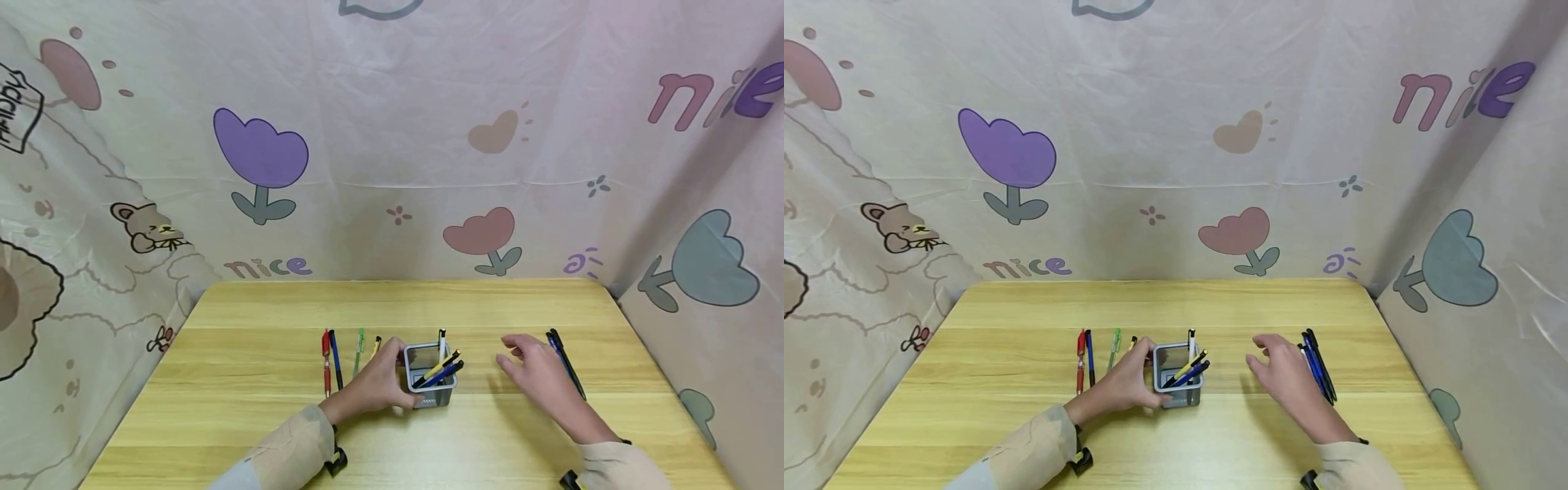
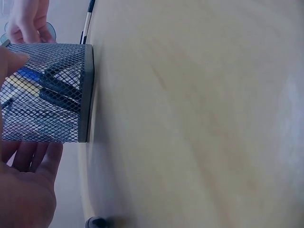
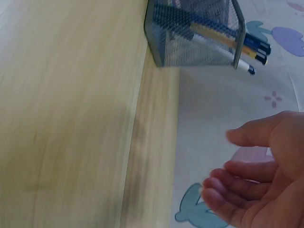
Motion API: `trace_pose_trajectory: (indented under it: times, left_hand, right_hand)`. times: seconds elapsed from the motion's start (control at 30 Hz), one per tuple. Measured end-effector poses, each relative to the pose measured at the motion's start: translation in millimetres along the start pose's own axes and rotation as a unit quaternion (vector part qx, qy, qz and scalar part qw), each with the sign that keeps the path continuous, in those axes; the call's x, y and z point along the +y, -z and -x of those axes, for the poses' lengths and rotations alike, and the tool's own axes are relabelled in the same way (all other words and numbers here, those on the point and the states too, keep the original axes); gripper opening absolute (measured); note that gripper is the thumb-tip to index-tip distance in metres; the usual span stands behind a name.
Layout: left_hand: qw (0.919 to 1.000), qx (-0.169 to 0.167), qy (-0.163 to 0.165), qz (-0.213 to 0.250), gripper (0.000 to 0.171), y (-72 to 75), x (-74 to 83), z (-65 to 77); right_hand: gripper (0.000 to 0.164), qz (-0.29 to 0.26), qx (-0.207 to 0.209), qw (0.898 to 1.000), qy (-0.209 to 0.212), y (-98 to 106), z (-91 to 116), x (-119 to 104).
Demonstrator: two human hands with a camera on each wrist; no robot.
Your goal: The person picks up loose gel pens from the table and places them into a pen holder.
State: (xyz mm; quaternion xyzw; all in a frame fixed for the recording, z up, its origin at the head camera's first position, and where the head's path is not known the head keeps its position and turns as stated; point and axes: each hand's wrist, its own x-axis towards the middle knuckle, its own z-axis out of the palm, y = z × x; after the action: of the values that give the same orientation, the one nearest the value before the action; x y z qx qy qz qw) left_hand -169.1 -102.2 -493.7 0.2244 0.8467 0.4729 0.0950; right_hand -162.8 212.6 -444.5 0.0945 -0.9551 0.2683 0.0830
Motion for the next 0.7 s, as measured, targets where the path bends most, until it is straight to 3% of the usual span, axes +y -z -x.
trace_pose_trajectory:
  times: [0.37, 0.6, 0.7]
  left_hand:
    - [1.0000, 0.000, 0.000, 0.000, 0.069, -0.8, 0.6, -0.7]
    - [1.0000, 0.001, 0.002, -0.001, 0.069, -0.7, 0.9, -1.5]
    - [1.0000, 0.001, 0.000, -0.001, 0.070, -0.5, 0.4, -0.9]
  right_hand:
    - [0.034, 0.079, -0.043, 0.995, -0.035, 5.7, 6.2, 34.0]
    - [0.036, 0.098, -0.042, 0.993, -0.060, 8.9, 10.0, 51.0]
    - [0.027, 0.105, -0.037, 0.992, -0.061, 10.0, 10.6, 55.1]
